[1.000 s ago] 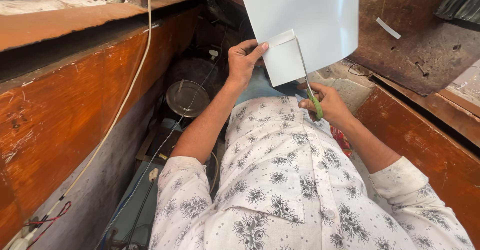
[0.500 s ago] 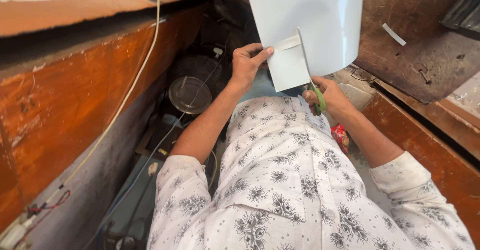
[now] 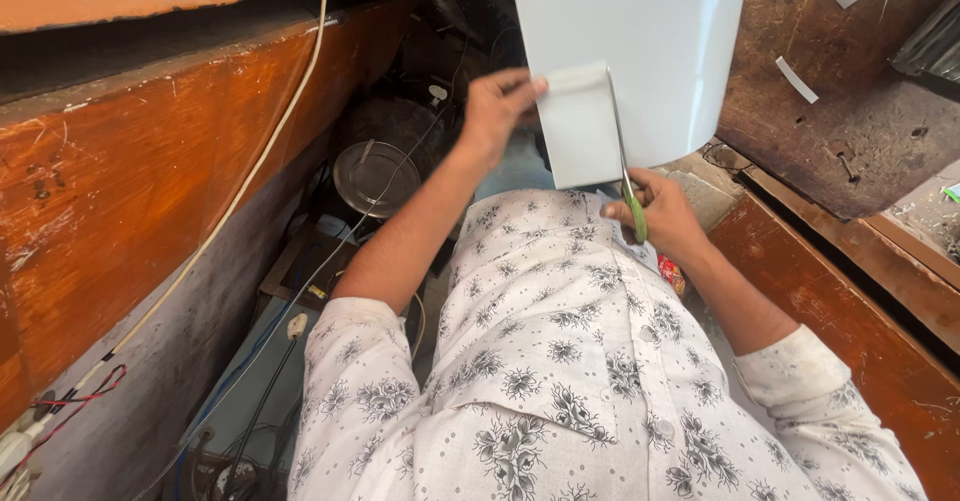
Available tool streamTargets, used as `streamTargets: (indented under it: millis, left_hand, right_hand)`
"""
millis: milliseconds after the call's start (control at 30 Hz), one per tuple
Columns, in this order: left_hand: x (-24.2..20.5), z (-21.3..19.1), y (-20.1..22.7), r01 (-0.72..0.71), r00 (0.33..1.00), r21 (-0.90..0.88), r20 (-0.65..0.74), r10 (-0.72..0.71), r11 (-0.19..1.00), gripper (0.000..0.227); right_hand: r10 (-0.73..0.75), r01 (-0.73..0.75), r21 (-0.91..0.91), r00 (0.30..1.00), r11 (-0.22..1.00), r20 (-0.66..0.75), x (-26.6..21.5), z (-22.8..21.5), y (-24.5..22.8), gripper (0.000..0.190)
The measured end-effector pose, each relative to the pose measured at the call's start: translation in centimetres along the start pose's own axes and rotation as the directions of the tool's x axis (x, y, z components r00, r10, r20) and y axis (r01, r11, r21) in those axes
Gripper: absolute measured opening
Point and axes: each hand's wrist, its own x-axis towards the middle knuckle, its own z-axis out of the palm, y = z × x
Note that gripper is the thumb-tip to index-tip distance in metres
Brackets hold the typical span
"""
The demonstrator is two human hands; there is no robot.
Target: The person cuts a white sheet of insulation material into strips using scissors. They then fold and wrap these strips around a metal rod, securing them with tape.
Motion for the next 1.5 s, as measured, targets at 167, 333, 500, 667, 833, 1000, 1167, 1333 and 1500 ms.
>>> streamTargets:
  millis: [167,333,500,667,833,1000,1167,1333,1500]
  left_hand:
    - [1.8,-0.9,2.1,-0.001,0.998,-0.03,0.068,0.003,1.0,0.041]
    - [0.0,0.4,1.1,-0.075,0.996,-0.024,0.041,0.076,0.997,0.037]
    - [-0.3,0.8,0.6,-0.234,0.97,0.086,-0.046,0.238,0.968,0.028]
    - [-0.2,0.8,0.7,-0.296,0.954,0.035,-0.044,0.298,0.954,0.025]
    - [-0.3,0.8,0.6,-0.32,0.947,0.036,-0.006,0.32,0.947,0.024]
    - [-0.6,0.6,1.1,-0.302,0.952,0.132,-0.01,0.306,0.944,0.024]
    - [-1.0,0.7,0.7,-0.307,0.951,0.105,0.0,0.309,0.946,0.025]
    - [-1.8,0.9,0.4,-0.293,0.956,0.098,0.021,0.293,0.951,0.025]
    - [-2.3,0.7,0.5,-0.297,0.955,0.088,0.011,0.298,0.951,0.024]
  right_hand:
    - [-0.078,0.074,0.091,0.996,0.993,0.038,0.0,-0.6,-0.3,0.094]
    - [-0.088,0.077,0.133,0.993,0.988,0.08,2.1,-1.8,-0.9,0.103]
    - [-0.005,0.0,0.075,0.998,0.997,0.066,2.2,-1.8,-1.1,0.099]
    - [-0.025,0.022,0.095,0.999,0.995,0.038,1.4,-1.1,-1.4,0.097]
    - [-0.023,0.021,0.097,0.999,0.995,0.024,1.0,-0.9,-1.5,0.102]
    - [-0.041,0.041,0.049,0.999,0.998,0.003,0.6,-0.7,-1.6,0.098]
    - [-0.035,0.035,0.01,0.999,0.999,0.016,0.3,-0.9,-1.4,0.09]
    - [-0.023,0.013,0.149,0.997,0.989,0.068,2.5,-1.6,-1.3,0.095]
    - [-0.177,0.175,0.048,0.983,0.983,0.053,3.1,-1.6,-0.9,0.101]
